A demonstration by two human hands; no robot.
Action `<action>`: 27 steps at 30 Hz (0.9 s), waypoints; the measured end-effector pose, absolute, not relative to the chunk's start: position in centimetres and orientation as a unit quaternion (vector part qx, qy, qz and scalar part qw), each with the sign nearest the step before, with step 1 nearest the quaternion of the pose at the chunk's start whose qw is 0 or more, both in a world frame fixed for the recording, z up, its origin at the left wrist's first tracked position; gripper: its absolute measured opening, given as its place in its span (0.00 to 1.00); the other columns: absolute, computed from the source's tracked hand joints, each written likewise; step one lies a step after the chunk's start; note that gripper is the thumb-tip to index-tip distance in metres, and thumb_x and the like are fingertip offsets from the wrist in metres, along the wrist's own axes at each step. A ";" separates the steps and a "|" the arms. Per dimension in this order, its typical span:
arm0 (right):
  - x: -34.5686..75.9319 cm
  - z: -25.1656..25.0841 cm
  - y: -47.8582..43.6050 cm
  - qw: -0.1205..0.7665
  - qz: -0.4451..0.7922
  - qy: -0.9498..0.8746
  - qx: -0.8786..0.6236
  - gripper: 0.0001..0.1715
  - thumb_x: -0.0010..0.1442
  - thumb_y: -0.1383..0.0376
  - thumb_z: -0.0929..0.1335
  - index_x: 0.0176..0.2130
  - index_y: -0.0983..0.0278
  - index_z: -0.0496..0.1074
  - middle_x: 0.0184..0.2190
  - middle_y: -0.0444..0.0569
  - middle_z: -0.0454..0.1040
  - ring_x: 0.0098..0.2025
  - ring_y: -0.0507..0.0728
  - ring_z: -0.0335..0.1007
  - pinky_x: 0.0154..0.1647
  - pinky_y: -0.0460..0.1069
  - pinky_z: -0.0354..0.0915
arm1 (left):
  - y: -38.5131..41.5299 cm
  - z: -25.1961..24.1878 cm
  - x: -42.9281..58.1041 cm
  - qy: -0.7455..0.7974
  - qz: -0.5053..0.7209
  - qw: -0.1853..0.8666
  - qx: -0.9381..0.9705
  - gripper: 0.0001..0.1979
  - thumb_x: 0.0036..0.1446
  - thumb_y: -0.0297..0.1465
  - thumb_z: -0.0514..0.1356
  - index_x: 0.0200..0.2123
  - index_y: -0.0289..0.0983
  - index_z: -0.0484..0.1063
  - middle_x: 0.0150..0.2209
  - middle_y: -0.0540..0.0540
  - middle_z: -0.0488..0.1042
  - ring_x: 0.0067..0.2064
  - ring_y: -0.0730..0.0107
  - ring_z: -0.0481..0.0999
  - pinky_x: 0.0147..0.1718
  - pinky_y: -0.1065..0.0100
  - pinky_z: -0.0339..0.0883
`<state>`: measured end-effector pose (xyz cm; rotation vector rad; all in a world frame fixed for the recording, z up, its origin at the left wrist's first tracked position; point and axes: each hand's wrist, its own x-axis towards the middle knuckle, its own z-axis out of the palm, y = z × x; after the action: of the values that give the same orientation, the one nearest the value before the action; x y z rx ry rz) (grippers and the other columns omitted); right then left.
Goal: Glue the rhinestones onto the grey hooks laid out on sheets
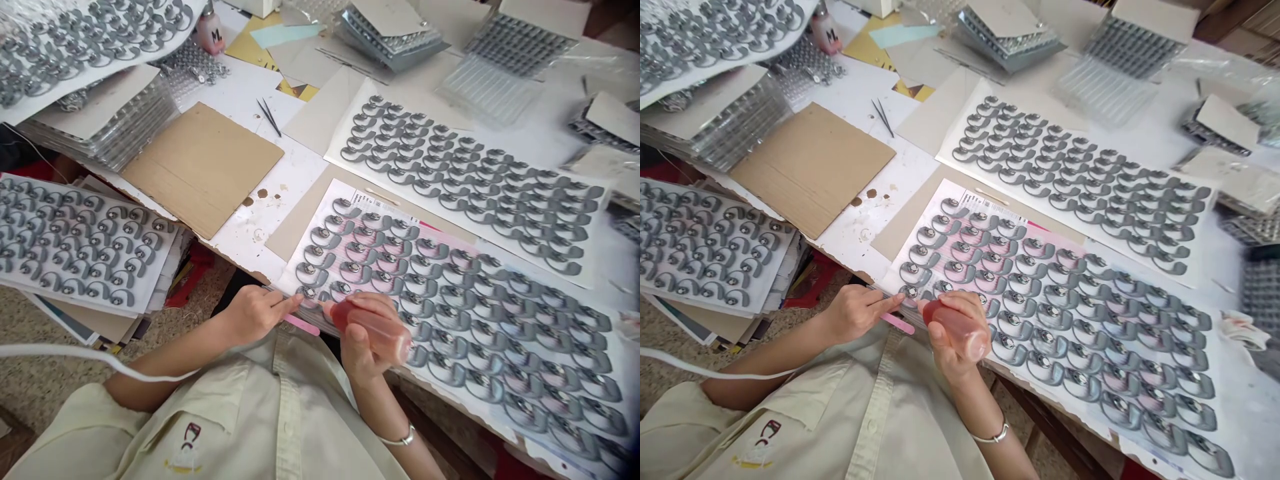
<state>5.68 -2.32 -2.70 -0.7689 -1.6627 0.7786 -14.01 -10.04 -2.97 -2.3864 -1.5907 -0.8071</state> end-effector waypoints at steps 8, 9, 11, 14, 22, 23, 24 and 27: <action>5.5 -2.5 -2.3 0.541 0.326 -0.704 -0.324 0.15 0.59 0.55 0.70 0.41 0.61 0.73 0.33 0.49 0.74 0.37 0.59 0.71 0.36 0.56 0.69 | -10.0 -3.0 -14.1 -0.527 -0.256 0.082 -0.806 0.11 0.66 0.28 0.55 0.48 0.33 0.73 0.20 0.54 0.65 0.19 0.76 0.65 0.17 0.71 0.55; 5.4 -2.4 -2.3 0.541 0.325 -0.705 -0.324 0.15 0.59 0.55 0.70 0.41 0.61 0.73 0.33 0.49 0.74 0.37 0.59 0.71 0.36 0.56 0.69 | -10.0 -3.0 -14.2 -0.525 -0.258 0.080 -0.807 0.11 0.66 0.28 0.55 0.48 0.33 0.73 0.20 0.54 0.65 0.19 0.76 0.65 0.17 0.71 0.55; 5.4 -2.4 -2.3 0.539 0.322 -0.707 -0.325 0.15 0.58 0.54 0.70 0.41 0.62 0.73 0.33 0.49 0.74 0.37 0.59 0.71 0.36 0.56 0.69 | -10.0 -3.0 -14.2 -0.523 -0.262 0.075 -0.807 0.11 0.66 0.28 0.56 0.48 0.32 0.73 0.20 0.54 0.66 0.19 0.75 0.65 0.17 0.70 0.54; 5.4 -2.5 -2.4 0.531 0.318 -0.715 -0.324 0.15 0.58 0.54 0.71 0.41 0.62 0.74 0.33 0.49 0.74 0.37 0.59 0.71 0.36 0.56 0.69 | -10.0 -2.9 -14.1 -0.524 -0.270 0.070 -0.805 0.11 0.66 0.27 0.56 0.48 0.31 0.73 0.20 0.54 0.67 0.19 0.74 0.65 0.17 0.70 0.54; 5.3 -2.3 -2.3 0.536 0.291 -0.734 -0.299 0.15 0.58 0.55 0.71 0.41 0.62 0.74 0.33 0.49 0.74 0.36 0.58 0.72 0.34 0.55 0.70 | -9.9 -2.7 -14.1 -0.523 -0.274 0.067 -0.804 0.10 0.66 0.27 0.55 0.47 0.31 0.73 0.20 0.53 0.67 0.19 0.73 0.65 0.18 0.69 0.54; 5.2 -2.1 -2.3 0.534 0.287 -0.737 -0.299 0.15 0.58 0.55 0.71 0.41 0.62 0.74 0.33 0.49 0.74 0.36 0.58 0.72 0.34 0.55 0.70 | -9.9 -2.8 -14.1 -0.524 -0.274 0.067 -0.804 0.10 0.66 0.27 0.55 0.47 0.31 0.73 0.20 0.53 0.67 0.19 0.73 0.65 0.17 0.69 0.54; 5.2 -2.0 -2.3 0.532 0.283 -0.739 -0.300 0.14 0.58 0.55 0.71 0.40 0.62 0.74 0.32 0.49 0.74 0.35 0.58 0.72 0.34 0.54 0.70 | -10.0 -2.8 -14.1 -0.524 -0.274 0.068 -0.803 0.10 0.66 0.27 0.55 0.47 0.31 0.73 0.20 0.53 0.67 0.19 0.74 0.65 0.18 0.70 0.54; 5.2 -1.8 -2.3 0.524 0.269 -0.748 -0.307 0.15 0.59 0.52 0.70 0.39 0.61 0.73 0.31 0.48 0.74 0.34 0.58 0.72 0.33 0.54 0.70 | -10.0 -3.0 -14.1 -0.526 -0.273 0.068 -0.802 0.11 0.67 0.27 0.54 0.47 0.31 0.73 0.20 0.53 0.66 0.19 0.74 0.65 0.18 0.71 0.53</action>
<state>5.17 -2.33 -1.82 -0.7349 -1.7891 0.6429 -14.06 -10.00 -2.95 -2.4178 -1.5857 -0.8224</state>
